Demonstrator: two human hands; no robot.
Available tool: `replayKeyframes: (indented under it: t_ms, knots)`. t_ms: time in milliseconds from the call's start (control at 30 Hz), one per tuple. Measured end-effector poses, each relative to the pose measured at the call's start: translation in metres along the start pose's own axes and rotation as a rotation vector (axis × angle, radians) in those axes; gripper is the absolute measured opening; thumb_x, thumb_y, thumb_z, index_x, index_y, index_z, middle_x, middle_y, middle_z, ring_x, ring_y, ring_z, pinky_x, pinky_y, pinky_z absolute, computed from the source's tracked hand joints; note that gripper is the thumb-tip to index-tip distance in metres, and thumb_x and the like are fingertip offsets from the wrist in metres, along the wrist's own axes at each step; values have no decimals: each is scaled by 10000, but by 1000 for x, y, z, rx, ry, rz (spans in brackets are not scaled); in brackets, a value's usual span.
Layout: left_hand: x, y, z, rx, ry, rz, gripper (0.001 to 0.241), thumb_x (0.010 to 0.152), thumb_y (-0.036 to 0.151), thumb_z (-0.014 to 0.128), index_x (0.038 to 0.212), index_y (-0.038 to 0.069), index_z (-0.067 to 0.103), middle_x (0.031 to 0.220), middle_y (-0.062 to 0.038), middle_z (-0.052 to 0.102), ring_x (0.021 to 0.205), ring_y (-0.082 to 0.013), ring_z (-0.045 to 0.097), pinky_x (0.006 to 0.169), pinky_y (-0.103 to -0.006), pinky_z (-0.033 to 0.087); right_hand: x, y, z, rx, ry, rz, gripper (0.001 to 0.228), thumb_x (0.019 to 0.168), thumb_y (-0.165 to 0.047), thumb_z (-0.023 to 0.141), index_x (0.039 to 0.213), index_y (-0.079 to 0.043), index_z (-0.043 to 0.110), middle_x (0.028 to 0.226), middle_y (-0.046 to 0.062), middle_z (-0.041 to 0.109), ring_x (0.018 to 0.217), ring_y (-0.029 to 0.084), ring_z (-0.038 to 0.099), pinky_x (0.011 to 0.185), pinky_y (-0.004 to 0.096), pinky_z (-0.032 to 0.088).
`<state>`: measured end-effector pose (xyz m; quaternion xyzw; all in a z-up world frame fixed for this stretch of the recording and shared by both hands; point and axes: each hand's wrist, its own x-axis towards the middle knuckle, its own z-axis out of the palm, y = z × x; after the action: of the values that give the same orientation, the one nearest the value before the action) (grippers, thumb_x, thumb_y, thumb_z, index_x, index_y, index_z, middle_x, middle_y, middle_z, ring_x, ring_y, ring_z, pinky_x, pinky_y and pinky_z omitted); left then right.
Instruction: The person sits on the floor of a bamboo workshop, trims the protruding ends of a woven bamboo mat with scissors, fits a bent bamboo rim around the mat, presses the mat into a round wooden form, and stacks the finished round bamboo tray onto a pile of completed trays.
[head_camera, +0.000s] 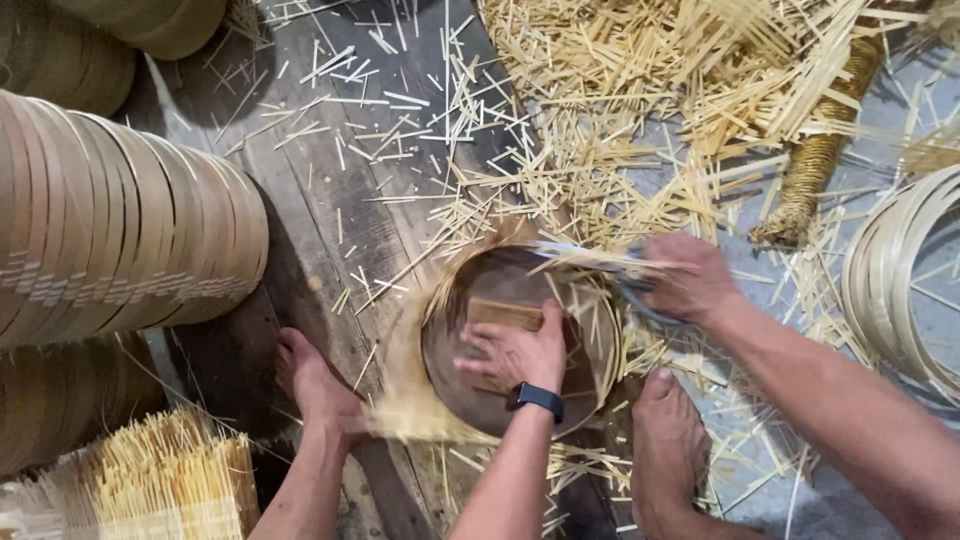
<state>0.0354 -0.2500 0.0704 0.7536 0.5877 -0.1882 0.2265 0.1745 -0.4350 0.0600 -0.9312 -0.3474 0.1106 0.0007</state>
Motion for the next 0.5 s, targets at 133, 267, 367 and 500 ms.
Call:
replayKeyframes:
  t_ms: [133,267,367,500]
  knots:
    - [-8,0,-16,33,-44,266,1337,764,729,654,1489,-196,16,1617,-378,62,1558,-401,29,1203,-575,-195,-16,15,20,1,-134,81,362,879,-408,647,1038,-84,620,964,99,639,894,228,640,797,373,567]
    - [-6,5,-10,4,-33,492,1345,709,602,757,1482,-239,46,1611,-394,105,1552,-440,70,1264,-437,-10,-5,6,23,-156,205,36,383,731,-380,699,906,-47,627,854,116,644,799,240,645,699,386,575]
    - [-5,2,-11,-36,-13,499,1312,719,548,772,1474,-252,56,1611,-391,112,1550,-443,80,1272,-430,24,-17,22,30,-37,-60,85,261,928,-325,584,1000,-79,628,941,87,653,851,210,648,744,368,567]
    - [-8,-7,-18,37,-116,549,1319,710,542,769,1477,-235,29,1621,-384,69,1540,-444,64,1261,-427,28,-16,30,22,8,-228,86,243,1047,-296,529,1050,-74,628,1005,89,657,909,198,638,803,354,553]
